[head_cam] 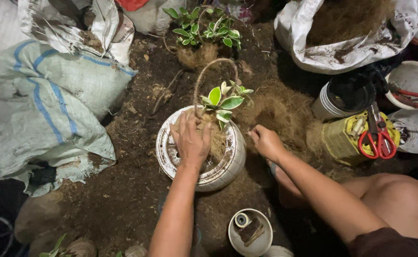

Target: The person wraps a small potted plant with coconut fiber by hand, pressing and shaping the fiber around the base and stem. They adjust the plant's position and continue to pack the fiber to form a neat, rounded base.

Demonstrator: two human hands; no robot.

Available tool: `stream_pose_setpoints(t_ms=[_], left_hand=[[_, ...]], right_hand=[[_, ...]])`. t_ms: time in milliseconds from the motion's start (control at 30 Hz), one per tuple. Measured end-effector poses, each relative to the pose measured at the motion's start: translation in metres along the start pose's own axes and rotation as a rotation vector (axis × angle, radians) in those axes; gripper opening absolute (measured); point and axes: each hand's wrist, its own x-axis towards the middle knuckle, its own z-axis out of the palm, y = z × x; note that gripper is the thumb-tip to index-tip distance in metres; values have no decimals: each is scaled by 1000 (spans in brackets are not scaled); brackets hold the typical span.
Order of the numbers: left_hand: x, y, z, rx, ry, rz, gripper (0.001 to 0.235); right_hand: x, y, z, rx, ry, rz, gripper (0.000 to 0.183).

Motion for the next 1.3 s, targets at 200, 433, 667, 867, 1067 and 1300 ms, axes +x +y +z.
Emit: stream_pose_setpoints(t_ms=[200, 433, 667, 867, 1067, 1300], left_hand=[[-3, -7, 13, 9, 86, 86, 58], [-2, -8, 33, 137, 167, 162, 17], [0, -4, 6, 107, 136, 174, 24], [-2, 12, 0, 122, 131, 80, 51], [-6, 0, 7, 118, 229, 88, 35], [-10, 0, 17, 146, 291, 89, 38]], right_hand=[[-3, -3, -7, 40, 58, 36, 30], [-15, -17, -16, -13, -21, 38, 31], [-7, -25, -16, -35, 28, -5, 29], [-27, -31, -14, -7, 0, -24, 24], [-35, -38, -15, 64, -19, 18, 23], [-55, -58, -2, 116, -2, -88, 21]])
